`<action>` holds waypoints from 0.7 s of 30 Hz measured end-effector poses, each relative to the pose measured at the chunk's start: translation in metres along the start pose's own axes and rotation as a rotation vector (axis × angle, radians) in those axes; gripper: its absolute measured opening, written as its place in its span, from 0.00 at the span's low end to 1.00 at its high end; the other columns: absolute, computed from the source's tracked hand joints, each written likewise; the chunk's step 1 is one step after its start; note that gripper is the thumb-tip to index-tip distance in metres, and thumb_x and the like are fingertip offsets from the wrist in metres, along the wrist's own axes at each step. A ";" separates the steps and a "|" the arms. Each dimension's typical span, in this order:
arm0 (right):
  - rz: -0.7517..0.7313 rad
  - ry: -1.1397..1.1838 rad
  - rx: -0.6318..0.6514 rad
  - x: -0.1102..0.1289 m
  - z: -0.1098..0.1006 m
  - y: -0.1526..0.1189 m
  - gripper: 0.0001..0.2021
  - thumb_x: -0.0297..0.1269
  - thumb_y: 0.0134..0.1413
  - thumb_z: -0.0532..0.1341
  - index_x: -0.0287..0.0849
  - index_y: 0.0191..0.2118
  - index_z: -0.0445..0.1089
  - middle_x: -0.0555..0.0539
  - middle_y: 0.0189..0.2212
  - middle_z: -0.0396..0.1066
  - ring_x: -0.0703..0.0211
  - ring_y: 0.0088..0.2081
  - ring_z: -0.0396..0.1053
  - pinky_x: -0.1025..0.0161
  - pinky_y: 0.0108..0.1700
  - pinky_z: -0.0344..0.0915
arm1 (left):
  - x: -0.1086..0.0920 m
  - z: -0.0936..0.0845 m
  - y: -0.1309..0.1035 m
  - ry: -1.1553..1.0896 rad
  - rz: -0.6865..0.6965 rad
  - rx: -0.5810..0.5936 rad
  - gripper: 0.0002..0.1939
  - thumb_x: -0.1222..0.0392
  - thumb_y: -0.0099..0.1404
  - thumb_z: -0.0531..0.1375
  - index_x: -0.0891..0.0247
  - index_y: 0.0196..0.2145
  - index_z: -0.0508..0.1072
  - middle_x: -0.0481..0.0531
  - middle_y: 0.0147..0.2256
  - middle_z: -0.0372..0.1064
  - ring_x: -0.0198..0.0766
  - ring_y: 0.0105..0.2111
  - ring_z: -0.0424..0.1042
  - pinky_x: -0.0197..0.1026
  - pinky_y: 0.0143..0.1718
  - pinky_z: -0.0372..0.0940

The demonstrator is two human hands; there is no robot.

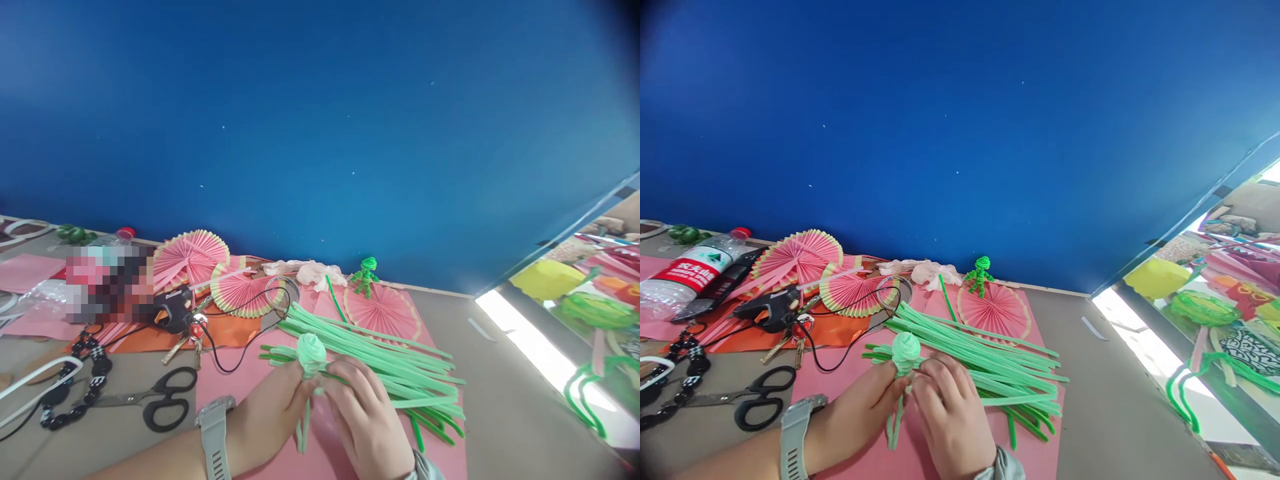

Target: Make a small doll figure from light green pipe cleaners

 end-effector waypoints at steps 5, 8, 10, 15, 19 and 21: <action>0.178 0.147 0.077 -0.018 0.013 -0.002 0.08 0.26 0.56 0.46 0.44 0.36 0.60 0.49 0.28 0.67 0.61 0.30 0.66 0.65 0.32 0.63 | 0.013 -0.001 -0.007 -0.074 -0.102 -0.007 0.16 0.51 0.67 0.42 0.62 0.29 0.61 0.46 0.26 0.57 0.33 0.27 0.57 0.36 0.31 0.57; 0.209 0.145 0.053 -0.019 0.010 0.001 0.07 0.27 0.57 0.46 0.44 0.35 0.59 0.50 0.27 0.66 0.61 0.29 0.66 0.66 0.31 0.63 | 0.013 0.001 -0.009 -0.137 -0.099 0.022 0.16 0.51 0.67 0.42 0.62 0.30 0.61 0.47 0.28 0.58 0.33 0.30 0.58 0.37 0.36 0.58; 0.213 0.151 0.050 -0.019 0.009 0.003 0.07 0.28 0.57 0.47 0.44 0.34 0.59 0.50 0.27 0.66 0.61 0.29 0.66 0.66 0.31 0.62 | 0.010 0.004 -0.010 -0.126 -0.079 0.056 0.16 0.50 0.66 0.43 0.63 0.31 0.62 0.47 0.29 0.58 0.34 0.30 0.58 0.37 0.36 0.58; 0.213 0.168 0.070 -0.019 0.008 0.005 0.07 0.29 0.58 0.46 0.44 0.32 0.58 0.51 0.25 0.65 0.63 0.26 0.64 0.66 0.29 0.60 | 0.011 0.006 -0.008 0.007 -0.060 0.057 0.16 0.47 0.63 0.48 0.63 0.31 0.63 0.47 0.27 0.60 0.33 0.26 0.58 0.35 0.28 0.56; 0.214 0.176 0.100 -0.020 0.011 0.003 0.06 0.29 0.58 0.47 0.44 0.33 0.58 0.51 0.26 0.65 0.62 0.28 0.64 0.66 0.30 0.59 | 0.012 0.004 -0.006 0.053 -0.057 0.003 0.16 0.47 0.63 0.48 0.63 0.30 0.62 0.47 0.26 0.61 0.34 0.26 0.60 0.35 0.26 0.55; 0.209 0.169 0.113 -0.019 0.012 0.003 0.07 0.29 0.58 0.47 0.44 0.32 0.58 0.50 0.25 0.65 0.61 0.28 0.64 0.65 0.31 0.59 | 0.011 0.004 -0.006 0.073 -0.059 -0.004 0.16 0.47 0.63 0.48 0.63 0.30 0.62 0.47 0.25 0.61 0.34 0.25 0.61 0.35 0.25 0.54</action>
Point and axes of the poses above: each hand's wrist, its own y-axis towards the middle knuckle, its own z-axis out of the palm, x = y × z, the point moved 10 cm from there along y, towards the middle knuckle
